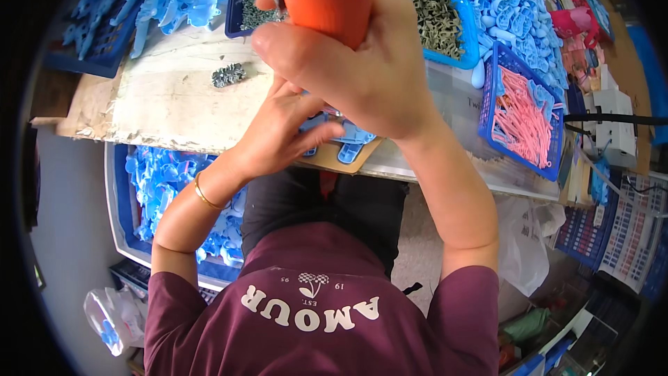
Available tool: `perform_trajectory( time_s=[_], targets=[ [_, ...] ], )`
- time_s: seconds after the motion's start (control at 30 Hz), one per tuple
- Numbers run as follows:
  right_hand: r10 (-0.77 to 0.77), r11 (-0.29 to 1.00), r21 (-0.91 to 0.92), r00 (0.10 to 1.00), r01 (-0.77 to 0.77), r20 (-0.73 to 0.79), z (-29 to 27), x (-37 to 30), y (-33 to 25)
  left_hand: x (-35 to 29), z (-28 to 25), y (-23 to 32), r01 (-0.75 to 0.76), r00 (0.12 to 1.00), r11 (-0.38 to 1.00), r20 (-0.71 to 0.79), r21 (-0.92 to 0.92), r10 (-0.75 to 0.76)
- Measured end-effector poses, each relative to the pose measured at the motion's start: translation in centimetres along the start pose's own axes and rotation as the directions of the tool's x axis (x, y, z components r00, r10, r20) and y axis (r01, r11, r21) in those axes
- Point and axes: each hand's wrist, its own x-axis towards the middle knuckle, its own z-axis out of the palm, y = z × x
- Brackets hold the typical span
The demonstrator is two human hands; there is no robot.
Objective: Assembling small plastic toy figures at a factory workstation using a pneumatic screwdriver and various components.
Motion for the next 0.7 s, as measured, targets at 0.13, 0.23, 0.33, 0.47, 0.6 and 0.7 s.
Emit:
perform_trajectory(
  time_s=[0.13, 0.23, 0.33, 0.47, 0.6, 0.7],
  targets=[
    [0.303, 0.935, -0.145, 0.941, -0.325, -0.152, 0.1, -1.9, -2.7, -0.4, -0.1, -0.1, -0.029, 1.000, 0.967, 0.012, 0.251, 0.027],
    [0.318, 0.928, -0.139, 0.930, -0.345, -0.182, -1.0, -3.1, -1.6, -0.8, 0.2, 0.2, -0.074, 0.996, 0.951, 0.071, 0.301, 0.055],
    [0.335, 0.928, -0.090, 0.916, -0.361, -0.219, -1.6, -3.9, -0.6, -1.0, 0.7, 0.1, -0.089, 0.993, 0.940, 0.098, 0.328, 0.060],
    [0.328, 0.934, -0.070, 0.920, -0.349, -0.215, -2.0, -4.3, -0.2, -1.3, 1.2, -0.3, -0.083, 0.994, 0.932, 0.096, 0.354, 0.053],
    [0.298, 0.943, -0.085, 0.930, -0.322, -0.217, -1.9, -4.3, 0.0, -1.3, 1.3, -0.3, -0.077, 0.994, 0.932, 0.099, 0.354, 0.044],
    [0.273, 0.951, -0.093, 0.940, -0.296, -0.203, -2.0, -4.7, 0.0, -1.3, 1.3, -0.3, -0.072, 0.994, 0.932, 0.100, 0.354, 0.039]
  ],
)
